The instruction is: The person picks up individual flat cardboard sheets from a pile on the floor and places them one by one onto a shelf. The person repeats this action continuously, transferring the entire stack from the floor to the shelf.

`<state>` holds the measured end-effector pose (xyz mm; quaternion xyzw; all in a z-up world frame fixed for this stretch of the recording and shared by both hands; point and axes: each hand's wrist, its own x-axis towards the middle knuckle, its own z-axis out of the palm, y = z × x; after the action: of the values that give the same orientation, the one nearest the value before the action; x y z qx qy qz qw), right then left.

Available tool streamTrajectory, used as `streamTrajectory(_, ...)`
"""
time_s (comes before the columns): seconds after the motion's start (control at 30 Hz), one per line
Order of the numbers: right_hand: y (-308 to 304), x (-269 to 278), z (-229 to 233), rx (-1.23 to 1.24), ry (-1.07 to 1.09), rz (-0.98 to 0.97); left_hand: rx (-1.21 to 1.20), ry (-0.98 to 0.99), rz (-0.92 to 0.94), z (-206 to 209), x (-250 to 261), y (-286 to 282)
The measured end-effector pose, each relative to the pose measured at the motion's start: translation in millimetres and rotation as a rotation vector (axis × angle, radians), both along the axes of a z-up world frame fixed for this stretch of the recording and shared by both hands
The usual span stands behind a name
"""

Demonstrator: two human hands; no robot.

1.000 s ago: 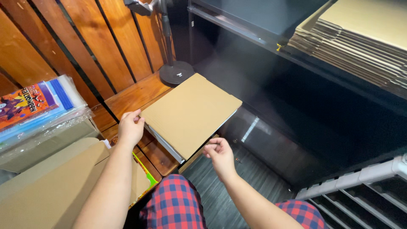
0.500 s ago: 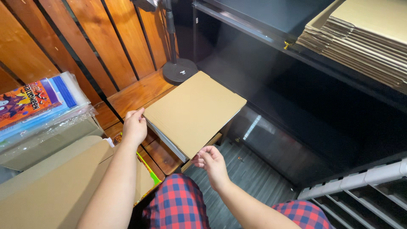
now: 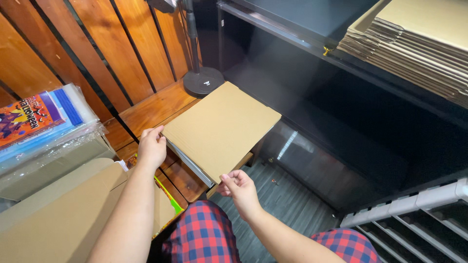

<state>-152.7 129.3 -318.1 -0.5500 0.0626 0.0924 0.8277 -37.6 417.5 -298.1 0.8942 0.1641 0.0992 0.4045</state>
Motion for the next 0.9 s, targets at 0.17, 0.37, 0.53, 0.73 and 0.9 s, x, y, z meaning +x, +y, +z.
streamTrajectory(0.17, -1, 3, -7, 0.013, -0.019, -0.022, 0.027, -0.063, -0.010, -14, 6, 5)
streamTrajectory(0.37, -1, -1, 0, -0.006, 0.018, -0.030, 0.008, -0.034, 0.001, 4, -5, -2)
streamTrajectory(0.53, -1, -3, 4, 0.002, 0.044, -0.024, 0.020, -0.027, -0.001, 0, -2, 0)
streamTrajectory(0.73, -4, -5, 9, -0.017, 0.058, -0.027, 0.017, -0.076, 0.019, -2, -2, 1)
streamTrajectory(0.9, -7, -1, -6, 0.047, 0.019, -0.058, 0.020, -0.133, 0.061, -21, 7, 10)
